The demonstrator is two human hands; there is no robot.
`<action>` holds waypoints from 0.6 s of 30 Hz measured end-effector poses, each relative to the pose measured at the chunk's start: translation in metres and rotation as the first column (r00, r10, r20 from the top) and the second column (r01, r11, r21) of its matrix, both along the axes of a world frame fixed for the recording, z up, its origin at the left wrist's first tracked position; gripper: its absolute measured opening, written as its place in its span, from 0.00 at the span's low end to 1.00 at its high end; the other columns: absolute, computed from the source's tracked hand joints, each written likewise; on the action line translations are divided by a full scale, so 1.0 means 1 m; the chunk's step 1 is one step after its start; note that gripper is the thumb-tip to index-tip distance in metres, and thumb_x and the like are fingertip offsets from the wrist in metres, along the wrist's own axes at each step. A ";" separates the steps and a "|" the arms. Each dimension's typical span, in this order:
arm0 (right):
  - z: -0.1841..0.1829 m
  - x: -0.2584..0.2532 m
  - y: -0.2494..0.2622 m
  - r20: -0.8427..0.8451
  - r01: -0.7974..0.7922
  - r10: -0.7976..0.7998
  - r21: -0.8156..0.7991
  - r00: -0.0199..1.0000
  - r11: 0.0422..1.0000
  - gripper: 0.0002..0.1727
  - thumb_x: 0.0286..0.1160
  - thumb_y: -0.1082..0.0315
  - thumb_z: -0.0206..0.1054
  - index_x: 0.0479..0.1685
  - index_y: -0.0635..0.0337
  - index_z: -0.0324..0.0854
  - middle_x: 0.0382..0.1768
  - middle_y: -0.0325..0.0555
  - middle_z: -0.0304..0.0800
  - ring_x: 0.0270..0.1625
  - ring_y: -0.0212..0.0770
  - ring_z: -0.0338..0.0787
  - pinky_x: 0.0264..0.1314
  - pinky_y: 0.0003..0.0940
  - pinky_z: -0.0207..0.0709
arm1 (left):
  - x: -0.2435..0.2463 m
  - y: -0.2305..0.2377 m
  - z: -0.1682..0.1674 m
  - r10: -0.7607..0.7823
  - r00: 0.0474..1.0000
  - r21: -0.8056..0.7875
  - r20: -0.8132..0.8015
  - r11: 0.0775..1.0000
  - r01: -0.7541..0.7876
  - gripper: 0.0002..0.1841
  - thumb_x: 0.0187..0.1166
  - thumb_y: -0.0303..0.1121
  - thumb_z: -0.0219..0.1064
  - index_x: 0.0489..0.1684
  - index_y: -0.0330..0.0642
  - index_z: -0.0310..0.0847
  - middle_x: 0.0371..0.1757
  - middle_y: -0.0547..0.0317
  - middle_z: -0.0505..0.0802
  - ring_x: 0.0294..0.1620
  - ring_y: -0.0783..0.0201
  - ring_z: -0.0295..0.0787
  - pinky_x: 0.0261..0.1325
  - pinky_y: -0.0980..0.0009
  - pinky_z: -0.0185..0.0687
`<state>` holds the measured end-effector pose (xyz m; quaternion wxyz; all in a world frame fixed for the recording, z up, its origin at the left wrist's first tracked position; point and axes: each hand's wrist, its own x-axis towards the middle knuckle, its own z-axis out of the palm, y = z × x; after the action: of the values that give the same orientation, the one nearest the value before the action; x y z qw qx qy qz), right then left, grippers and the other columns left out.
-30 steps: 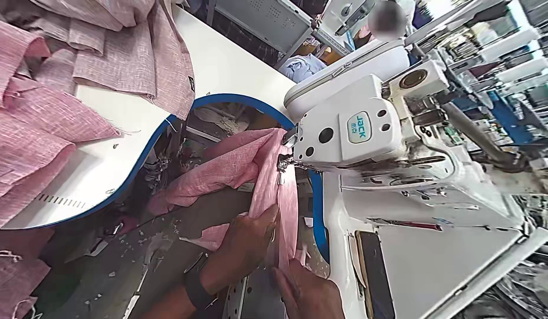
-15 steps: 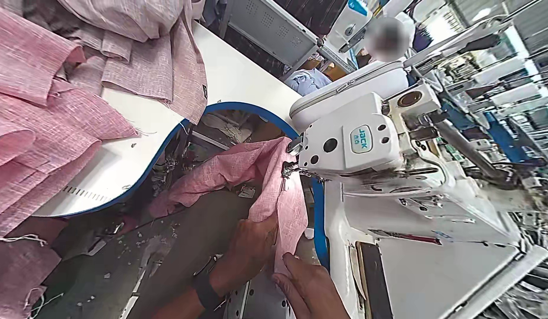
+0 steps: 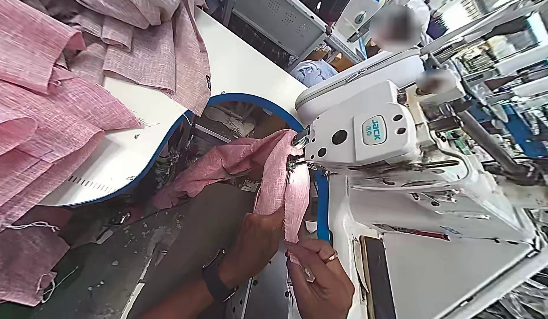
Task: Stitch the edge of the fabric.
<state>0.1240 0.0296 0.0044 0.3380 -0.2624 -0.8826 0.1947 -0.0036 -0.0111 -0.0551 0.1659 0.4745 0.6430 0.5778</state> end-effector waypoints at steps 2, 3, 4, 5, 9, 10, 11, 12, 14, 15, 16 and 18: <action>-0.009 -0.004 0.004 0.048 0.033 -0.045 0.217 0.998 0.976 0.07 0.73 0.65 0.68 0.34 0.54 0.91 0.34 0.42 0.82 0.43 0.22 0.82 0.50 0.07 0.73 | -0.002 0.003 0.002 -0.015 1.000 0.002 0.006 1.000 0.015 0.13 0.79 0.28 0.56 0.29 0.38 0.87 0.11 0.59 0.76 0.11 0.62 0.74 0.18 0.65 0.66; -0.013 -0.006 0.007 0.061 0.050 -0.070 0.281 0.996 0.958 0.07 0.73 0.66 0.68 0.34 0.54 0.91 0.35 0.44 0.82 0.44 0.26 0.82 0.52 0.09 0.72 | -0.002 0.002 0.003 -0.016 1.000 0.004 0.018 1.000 0.016 0.13 0.78 0.28 0.57 0.26 0.38 0.85 0.11 0.59 0.77 0.13 0.63 0.75 0.19 0.66 0.67; -0.016 -0.007 0.010 0.058 0.063 -0.086 0.330 0.995 0.942 0.08 0.74 0.66 0.68 0.33 0.55 0.92 0.36 0.47 0.84 0.46 0.28 0.84 0.55 0.11 0.74 | 0.000 -0.001 0.004 -0.006 0.999 0.007 0.032 1.000 0.005 0.12 0.78 0.27 0.58 0.27 0.38 0.86 0.14 0.58 0.81 0.15 0.64 0.78 0.22 0.68 0.71; -0.020 -0.008 0.014 0.046 0.069 -0.092 0.360 0.995 0.931 0.08 0.74 0.67 0.68 0.32 0.55 0.92 0.37 0.49 0.87 0.46 0.30 0.86 0.56 0.13 0.76 | 0.002 -0.004 0.004 0.018 0.999 0.017 0.041 1.000 -0.019 0.12 0.76 0.26 0.60 0.31 0.37 0.91 0.17 0.57 0.87 0.18 0.65 0.83 0.26 0.71 0.77; -0.035 -0.012 0.020 -0.017 0.084 -0.084 0.361 0.996 0.929 0.10 0.74 0.70 0.66 0.26 0.60 0.89 0.39 0.50 0.98 0.50 0.33 0.95 0.60 0.18 0.82 | 0.011 0.001 -0.004 0.132 0.990 0.143 -0.047 0.982 -0.124 0.09 0.68 0.23 0.63 0.22 0.35 0.90 0.17 0.58 0.80 0.21 0.65 0.79 0.29 0.77 0.74; -0.037 -0.014 0.023 -0.027 0.088 -0.084 0.348 0.996 0.933 0.11 0.75 0.70 0.65 0.26 0.61 0.88 0.40 0.50 0.98 0.52 0.34 0.95 0.62 0.19 0.82 | 0.009 0.008 -0.006 0.152 0.986 0.184 -0.071 0.973 -0.137 0.09 0.67 0.23 0.64 0.19 0.36 0.88 0.16 0.57 0.80 0.22 0.65 0.79 0.30 0.76 0.75; -0.037 -0.017 0.026 -0.031 0.095 -0.090 0.347 0.995 0.933 0.11 0.75 0.71 0.64 0.26 0.61 0.87 0.41 0.50 0.98 0.54 0.34 0.95 0.64 0.20 0.81 | 0.006 0.016 -0.007 0.173 0.981 0.213 -0.092 0.965 -0.150 0.09 0.68 0.23 0.65 0.17 0.36 0.86 0.16 0.57 0.80 0.22 0.64 0.79 0.29 0.76 0.74; -0.037 -0.018 0.029 -0.027 0.104 -0.101 0.350 0.995 0.931 0.11 0.75 0.71 0.63 0.25 0.61 0.87 0.42 0.50 0.98 0.54 0.35 0.95 0.65 0.21 0.81 | 0.005 0.022 -0.008 0.195 0.974 0.224 -0.112 0.960 -0.166 0.10 0.69 0.23 0.65 0.16 0.36 0.86 0.16 0.57 0.79 0.22 0.63 0.79 0.29 0.75 0.74; -0.035 -0.026 0.034 -0.009 0.129 -0.135 0.369 0.991 0.920 0.12 0.74 0.72 0.61 0.24 0.61 0.86 0.44 0.51 0.99 0.55 0.38 0.95 0.65 0.22 0.80 | 0.001 0.032 -0.006 0.259 0.951 0.218 -0.166 0.951 -0.221 0.10 0.70 0.25 0.66 0.17 0.37 0.87 0.17 0.56 0.80 0.23 0.61 0.81 0.29 0.73 0.75; -0.034 -0.030 0.036 0.008 0.141 -0.155 0.371 0.988 0.918 0.12 0.74 0.72 0.60 0.25 0.61 0.87 0.46 0.52 0.99 0.56 0.39 0.95 0.65 0.23 0.80 | -0.002 0.038 -0.005 0.288 0.938 0.210 -0.193 0.946 -0.247 0.10 0.70 0.25 0.66 0.18 0.38 0.87 0.20 0.56 0.82 0.26 0.61 0.82 0.31 0.72 0.77; -0.034 -0.034 0.036 0.027 0.152 -0.174 0.367 0.984 0.918 0.13 0.74 0.73 0.59 0.27 0.62 0.88 0.48 0.52 0.98 0.57 0.41 0.95 0.65 0.25 0.81 | -0.004 0.042 -0.005 0.303 0.928 0.199 -0.215 0.944 -0.262 0.09 0.69 0.26 0.66 0.19 0.39 0.89 0.24 0.55 0.85 0.30 0.59 0.85 0.34 0.72 0.79; -0.034 -0.038 0.038 0.071 0.164 -0.199 0.339 0.977 0.926 0.14 0.76 0.73 0.56 0.31 0.63 0.89 0.53 0.55 0.97 0.59 0.45 0.95 0.64 0.28 0.82 | -0.006 0.048 -0.004 0.305 0.920 0.176 -0.247 0.947 -0.267 0.09 0.71 0.26 0.66 0.24 0.40 0.91 0.35 0.52 0.92 0.40 0.57 0.89 0.43 0.71 0.84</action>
<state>0.0856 0.0679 -0.0297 0.3475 -0.2923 -0.8909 -0.0024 -0.0099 0.0367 -0.0589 -0.0434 0.4600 0.6804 0.5688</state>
